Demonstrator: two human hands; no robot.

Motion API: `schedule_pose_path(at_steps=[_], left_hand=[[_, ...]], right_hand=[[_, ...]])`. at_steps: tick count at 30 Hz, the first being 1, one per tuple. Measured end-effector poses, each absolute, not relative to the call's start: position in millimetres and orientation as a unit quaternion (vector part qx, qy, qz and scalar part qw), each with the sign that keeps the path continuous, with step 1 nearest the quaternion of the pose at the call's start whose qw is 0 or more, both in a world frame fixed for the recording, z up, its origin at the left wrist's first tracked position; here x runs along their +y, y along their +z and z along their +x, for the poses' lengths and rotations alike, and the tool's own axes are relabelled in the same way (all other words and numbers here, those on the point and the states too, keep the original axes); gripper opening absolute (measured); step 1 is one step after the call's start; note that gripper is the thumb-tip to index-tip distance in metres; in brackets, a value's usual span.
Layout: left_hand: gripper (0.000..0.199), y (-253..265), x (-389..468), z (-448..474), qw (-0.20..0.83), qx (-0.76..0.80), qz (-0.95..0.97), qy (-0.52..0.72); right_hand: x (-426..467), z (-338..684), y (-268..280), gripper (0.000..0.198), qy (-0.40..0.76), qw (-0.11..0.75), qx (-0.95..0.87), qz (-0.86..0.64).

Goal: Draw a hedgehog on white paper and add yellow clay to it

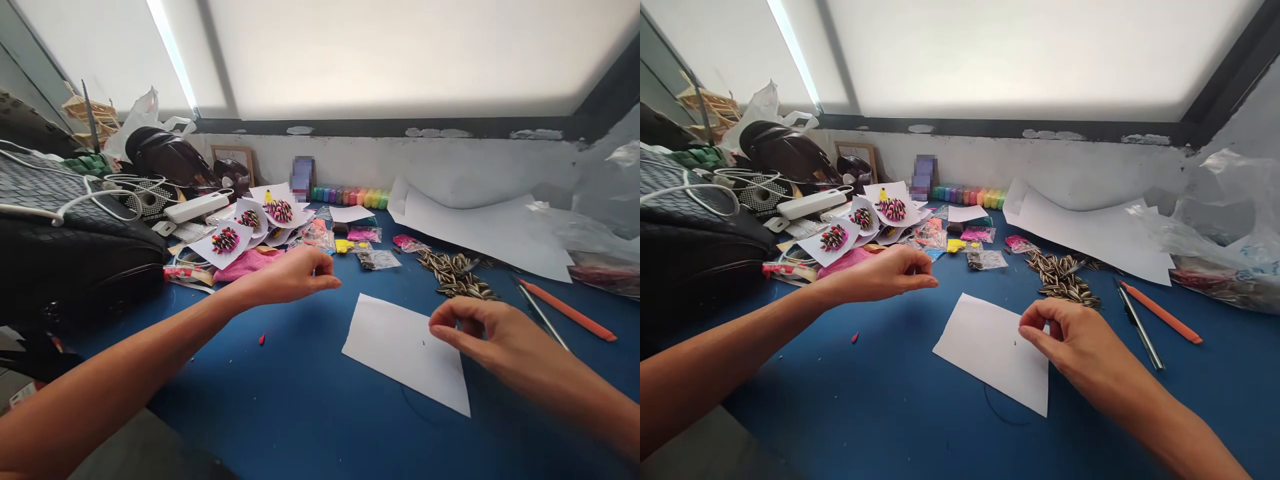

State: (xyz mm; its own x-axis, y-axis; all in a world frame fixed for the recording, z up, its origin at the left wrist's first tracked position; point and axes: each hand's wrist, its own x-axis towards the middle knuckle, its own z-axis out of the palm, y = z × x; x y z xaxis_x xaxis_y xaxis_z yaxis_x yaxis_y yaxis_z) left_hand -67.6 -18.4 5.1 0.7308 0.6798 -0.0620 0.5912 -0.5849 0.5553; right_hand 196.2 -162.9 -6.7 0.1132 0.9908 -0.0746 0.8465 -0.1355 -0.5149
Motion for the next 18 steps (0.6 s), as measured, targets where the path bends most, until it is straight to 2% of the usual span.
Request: schedule_pose_path(at_steps=[3, 6, 8, 11, 14, 18], left_hand=[[0.039, 6, -24, -73, 0.174, 0.388, 0.903, 0.059], [0.023, 10, -25, -76, 0.152, 0.393, 0.905, 0.058], [0.012, 10, -25, -76, 0.149, 0.391, 0.906, 0.058], [0.008, 8, -28, -73, 0.154, 0.374, 0.912, 0.063], [0.022, 7, -38, -64, 0.176, 0.309, 0.929, 0.099], [0.016, 13, -51, -50, 0.208, 0.254, 0.936, 0.125]], right_hand=[[-163, 192, -10, 0.032, 0.201, 0.142, -0.65, -0.719], [-163, 188, -13, 0.028, 0.201, 0.125, -0.655, -0.717], [-163, 186, -15, 0.027, 0.203, 0.115, -0.66, -0.714], [-163, 185, -17, 0.026, 0.205, 0.104, -0.667, -0.709], [-163, 184, -18, 0.028, 0.198, 0.111, -0.672, -0.705], [-165, 181, -11, 0.035, 0.199, 0.151, -0.674, -0.695]])
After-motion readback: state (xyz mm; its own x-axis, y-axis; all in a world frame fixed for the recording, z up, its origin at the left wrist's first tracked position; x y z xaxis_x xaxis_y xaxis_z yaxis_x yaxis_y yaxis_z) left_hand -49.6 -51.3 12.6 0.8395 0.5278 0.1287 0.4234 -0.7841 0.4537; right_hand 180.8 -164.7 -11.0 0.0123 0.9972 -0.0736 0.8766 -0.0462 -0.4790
